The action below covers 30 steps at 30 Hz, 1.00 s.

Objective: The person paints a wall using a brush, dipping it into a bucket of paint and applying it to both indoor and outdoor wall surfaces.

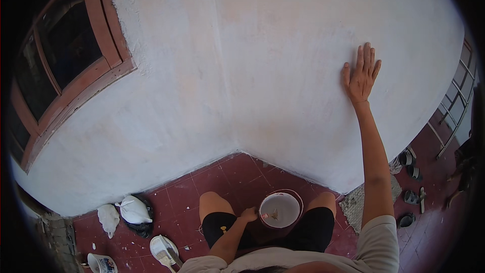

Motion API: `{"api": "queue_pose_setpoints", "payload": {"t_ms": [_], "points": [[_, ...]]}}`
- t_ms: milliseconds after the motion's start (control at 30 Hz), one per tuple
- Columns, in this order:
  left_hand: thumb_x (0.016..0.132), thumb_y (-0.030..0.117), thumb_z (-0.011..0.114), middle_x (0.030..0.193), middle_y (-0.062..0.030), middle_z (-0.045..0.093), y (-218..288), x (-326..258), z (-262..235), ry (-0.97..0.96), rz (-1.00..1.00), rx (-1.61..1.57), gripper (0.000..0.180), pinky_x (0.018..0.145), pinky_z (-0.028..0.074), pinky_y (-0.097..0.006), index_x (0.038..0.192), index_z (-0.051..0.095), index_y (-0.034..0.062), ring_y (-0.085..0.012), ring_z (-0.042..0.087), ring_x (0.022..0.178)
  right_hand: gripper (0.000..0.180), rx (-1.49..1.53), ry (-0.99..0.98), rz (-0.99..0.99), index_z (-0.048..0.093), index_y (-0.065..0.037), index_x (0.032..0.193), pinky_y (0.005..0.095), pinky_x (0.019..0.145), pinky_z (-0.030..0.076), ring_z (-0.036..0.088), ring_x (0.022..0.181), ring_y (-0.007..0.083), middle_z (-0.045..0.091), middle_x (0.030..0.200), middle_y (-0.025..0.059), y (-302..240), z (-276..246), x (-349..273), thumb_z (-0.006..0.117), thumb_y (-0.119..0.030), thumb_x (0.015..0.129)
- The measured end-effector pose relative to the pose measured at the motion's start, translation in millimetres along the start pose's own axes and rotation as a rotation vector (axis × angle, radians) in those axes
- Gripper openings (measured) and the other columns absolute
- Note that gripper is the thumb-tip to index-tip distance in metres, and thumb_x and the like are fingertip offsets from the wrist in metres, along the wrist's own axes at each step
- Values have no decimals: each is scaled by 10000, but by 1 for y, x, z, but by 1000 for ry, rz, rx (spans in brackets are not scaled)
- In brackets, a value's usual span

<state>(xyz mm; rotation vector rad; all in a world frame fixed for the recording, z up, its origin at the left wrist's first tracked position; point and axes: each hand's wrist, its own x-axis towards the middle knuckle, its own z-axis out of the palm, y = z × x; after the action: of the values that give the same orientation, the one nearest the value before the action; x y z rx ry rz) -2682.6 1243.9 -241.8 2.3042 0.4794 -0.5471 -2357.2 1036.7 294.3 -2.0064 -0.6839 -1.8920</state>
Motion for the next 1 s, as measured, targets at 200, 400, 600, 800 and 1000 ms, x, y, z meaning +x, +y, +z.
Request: {"api": "queue_pose_setpoints", "payload": {"t_ms": [200, 400, 600, 800, 1000], "points": [[803, 335, 514, 1096, -211, 593, 4, 7, -6, -10, 48, 41, 436, 888, 444, -437, 1149, 560, 74, -360, 555, 1050, 560, -63, -58, -45, 321, -107, 1384, 501, 1099, 96, 220, 1358, 237, 277, 1450, 94, 18, -7, -3, 465, -265, 866], [800, 323, 536, 1102, -212, 591, 7, -2, -13, -21, 40, 45, 428, 878, 444, -436, 1136, 566, 59, -366, 556, 1044, 561, -53, -98, -28, 337, -172, 1383, 517, 1083, 160, 252, 1343, 220, 272, 1452, 73, 2, 3, -4, 475, -288, 852], [813, 303, 528, 1072, -220, 600, 22, -7, -11, -32, 47, 69, 413, 871, 441, -437, 1146, 557, 59, -379, 554, 1037, 547, -31, -31, -11, 341, -210, 1382, 507, 1090, 154, 222, 1354, 194, 251, 1462, 52, 20, -4, -8, 470, -307, 859], [810, 308, 529, 1056, -233, 599, 17, -9, -8, -13, 100, 57, 400, 848, 438, -453, 1129, 565, 68, -391, 549, 1028, 602, -12, -111, -16, 307, -96, 1390, 514, 1096, 115, 192, 1361, 284, 185, 1478, 144, 16, -8, -8, 498, -260, 843], [909, 328, 371, 1096, -236, 577, 50, -26, -14, 405, -144, -367, 400, 887, 403, -437, 1077, 565, 21, -395, 526, 1053, 573, 35, -50, -58, 333, -71, 1372, 494, 1098, 129, 219, 1350, 294, 241, 1459, 140, 17, -1, -1, 498, -221, 844]]}}
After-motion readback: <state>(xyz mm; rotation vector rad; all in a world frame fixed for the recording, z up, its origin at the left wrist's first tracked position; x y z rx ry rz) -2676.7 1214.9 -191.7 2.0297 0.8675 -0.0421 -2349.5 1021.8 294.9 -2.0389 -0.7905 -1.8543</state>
